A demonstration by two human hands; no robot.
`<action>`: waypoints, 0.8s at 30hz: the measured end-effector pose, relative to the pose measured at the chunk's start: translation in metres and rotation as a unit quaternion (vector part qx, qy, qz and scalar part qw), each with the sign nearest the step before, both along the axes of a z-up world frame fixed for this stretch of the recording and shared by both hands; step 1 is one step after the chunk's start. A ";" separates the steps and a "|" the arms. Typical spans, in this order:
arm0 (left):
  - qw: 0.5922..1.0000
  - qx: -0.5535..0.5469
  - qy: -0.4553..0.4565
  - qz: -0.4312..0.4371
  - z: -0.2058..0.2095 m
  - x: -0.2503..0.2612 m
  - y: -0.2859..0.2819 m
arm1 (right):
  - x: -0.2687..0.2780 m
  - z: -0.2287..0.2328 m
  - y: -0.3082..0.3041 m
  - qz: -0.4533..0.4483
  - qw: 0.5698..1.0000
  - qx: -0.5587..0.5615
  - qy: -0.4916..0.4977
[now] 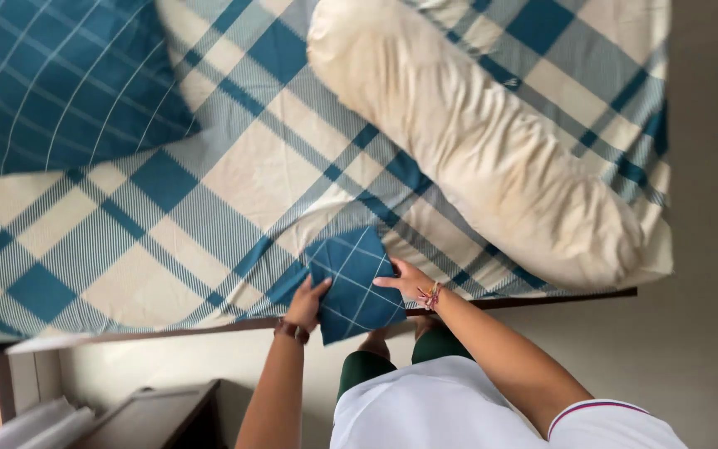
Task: The person unties the drawstring of a blue pillowcase, removes the pillow from the case, and then folds the empty case on the bed.
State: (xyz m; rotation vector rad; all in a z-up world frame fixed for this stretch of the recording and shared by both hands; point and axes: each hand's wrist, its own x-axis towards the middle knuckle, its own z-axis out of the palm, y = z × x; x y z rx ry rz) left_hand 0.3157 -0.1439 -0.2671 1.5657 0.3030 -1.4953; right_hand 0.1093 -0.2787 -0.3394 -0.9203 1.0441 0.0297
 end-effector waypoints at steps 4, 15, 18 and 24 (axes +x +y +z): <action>0.998 -0.039 -0.051 -0.008 -0.018 -0.035 0.035 | -0.036 -0.042 -0.049 -0.341 0.934 0.075 -0.071; 0.925 -0.192 -0.261 -0.200 0.032 -0.068 0.045 | -0.071 0.013 -0.191 -0.675 0.720 -0.031 -0.155; 0.895 -0.226 -0.291 -0.250 0.051 -0.078 0.039 | -0.127 0.070 -0.166 -0.658 0.711 -0.130 -0.210; 0.879 -0.263 -0.243 -0.316 0.071 -0.102 0.036 | -0.326 0.185 -0.039 -0.692 0.620 -0.241 -0.280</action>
